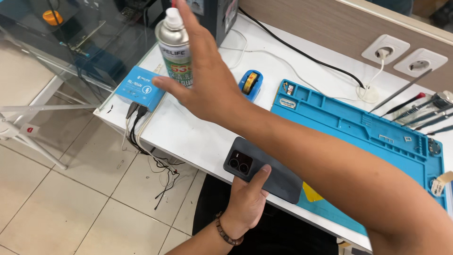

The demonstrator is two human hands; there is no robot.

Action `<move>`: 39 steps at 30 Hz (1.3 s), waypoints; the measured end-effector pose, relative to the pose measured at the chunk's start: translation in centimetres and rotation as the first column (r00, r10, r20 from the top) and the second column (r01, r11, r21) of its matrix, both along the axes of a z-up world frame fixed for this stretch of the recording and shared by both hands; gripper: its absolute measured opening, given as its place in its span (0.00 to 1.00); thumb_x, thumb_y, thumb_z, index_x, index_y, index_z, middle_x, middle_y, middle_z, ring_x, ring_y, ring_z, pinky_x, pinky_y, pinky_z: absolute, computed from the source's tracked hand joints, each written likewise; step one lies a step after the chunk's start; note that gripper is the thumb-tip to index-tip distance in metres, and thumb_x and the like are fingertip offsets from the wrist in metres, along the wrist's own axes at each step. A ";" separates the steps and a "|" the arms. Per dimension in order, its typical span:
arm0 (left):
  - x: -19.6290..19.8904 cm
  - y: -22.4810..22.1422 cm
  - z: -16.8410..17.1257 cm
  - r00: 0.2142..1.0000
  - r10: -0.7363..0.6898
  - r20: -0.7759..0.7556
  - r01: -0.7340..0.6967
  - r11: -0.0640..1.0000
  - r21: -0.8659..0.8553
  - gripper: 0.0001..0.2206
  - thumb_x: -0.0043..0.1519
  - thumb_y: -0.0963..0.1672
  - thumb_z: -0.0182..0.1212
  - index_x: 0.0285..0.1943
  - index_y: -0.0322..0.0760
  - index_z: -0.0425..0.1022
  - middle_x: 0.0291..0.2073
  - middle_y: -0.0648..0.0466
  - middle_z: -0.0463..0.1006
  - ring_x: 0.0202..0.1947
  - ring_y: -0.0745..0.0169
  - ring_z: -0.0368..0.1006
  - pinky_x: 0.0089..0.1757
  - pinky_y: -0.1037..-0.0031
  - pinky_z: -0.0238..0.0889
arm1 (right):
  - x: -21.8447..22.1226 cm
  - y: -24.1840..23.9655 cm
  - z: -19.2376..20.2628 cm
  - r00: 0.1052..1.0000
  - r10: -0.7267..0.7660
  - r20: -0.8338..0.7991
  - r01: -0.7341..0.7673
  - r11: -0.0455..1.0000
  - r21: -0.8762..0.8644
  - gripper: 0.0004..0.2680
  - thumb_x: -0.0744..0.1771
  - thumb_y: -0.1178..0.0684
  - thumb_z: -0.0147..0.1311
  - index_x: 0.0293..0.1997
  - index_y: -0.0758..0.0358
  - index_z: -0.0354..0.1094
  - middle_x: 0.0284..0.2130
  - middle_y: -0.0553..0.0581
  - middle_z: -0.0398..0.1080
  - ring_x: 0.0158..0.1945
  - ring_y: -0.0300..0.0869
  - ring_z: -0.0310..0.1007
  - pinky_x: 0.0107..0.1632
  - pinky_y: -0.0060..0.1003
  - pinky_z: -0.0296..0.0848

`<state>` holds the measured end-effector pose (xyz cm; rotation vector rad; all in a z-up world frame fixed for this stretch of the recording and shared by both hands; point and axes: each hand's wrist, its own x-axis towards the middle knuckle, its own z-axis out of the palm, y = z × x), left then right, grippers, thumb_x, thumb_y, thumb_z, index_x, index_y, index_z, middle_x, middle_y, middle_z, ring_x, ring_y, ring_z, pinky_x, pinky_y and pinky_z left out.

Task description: The person applies a screen protector to the back of a smartphone. They use a yellow squeegee to smooth the protector and a spray can to apply liquid to the surface, repeating the process to ensure proper adhesion.

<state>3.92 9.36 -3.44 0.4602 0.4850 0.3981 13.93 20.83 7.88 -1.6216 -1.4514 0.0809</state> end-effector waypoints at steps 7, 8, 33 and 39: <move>-0.3 0.1 1.0 0.999 -0.012 0.046 0.015 0.998 -0.062 0.22 0.58 0.40 0.53 0.64 0.36 0.64 0.54 0.47 0.72 0.56 0.53 0.67 0.55 0.63 0.62 | 2.9 1.5 -1.2 0.995 -0.094 0.021 0.095 0.995 -0.012 0.27 0.70 0.52 0.57 0.68 0.37 0.34 0.57 0.56 0.59 0.37 0.40 0.68 0.40 0.34 0.70; -0.3 0.1 1.3 0.993 -0.004 0.116 0.003 1.000 0.005 0.21 0.59 0.42 0.52 0.63 0.32 0.62 0.48 0.40 0.74 0.50 0.49 0.70 0.51 0.60 0.64 | 3.2 0.6 -1.2 0.999 -0.031 0.010 0.030 0.996 0.082 0.25 0.72 0.50 0.55 0.70 0.38 0.34 0.63 0.54 0.56 0.56 0.43 0.64 0.56 0.37 0.69; 2.7 -2.0 5.4 0.984 0.128 0.125 -0.117 0.989 -0.086 0.27 0.55 0.56 0.44 0.47 0.28 0.71 0.28 0.35 0.76 0.30 0.41 0.70 0.38 0.54 0.64 | -1.0 -39.0 3.2 0.905 -0.386 -0.181 0.330 0.903 -0.273 0.19 0.61 0.42 0.50 0.52 0.61 0.64 0.45 0.61 0.75 0.51 0.48 0.77 0.48 0.39 0.75; 2.5 -1.7 5.3 0.976 0.151 0.156 -0.146 0.988 -0.045 0.27 0.56 0.55 0.44 0.47 0.28 0.71 0.28 0.36 0.75 0.33 0.44 0.71 0.39 0.54 0.63 | -1.0 -39.4 3.1 0.907 -0.412 0.091 0.417 0.842 -0.343 0.19 0.60 0.40 0.51 0.53 0.51 0.64 0.47 0.58 0.71 0.45 0.44 0.78 0.40 0.36 0.74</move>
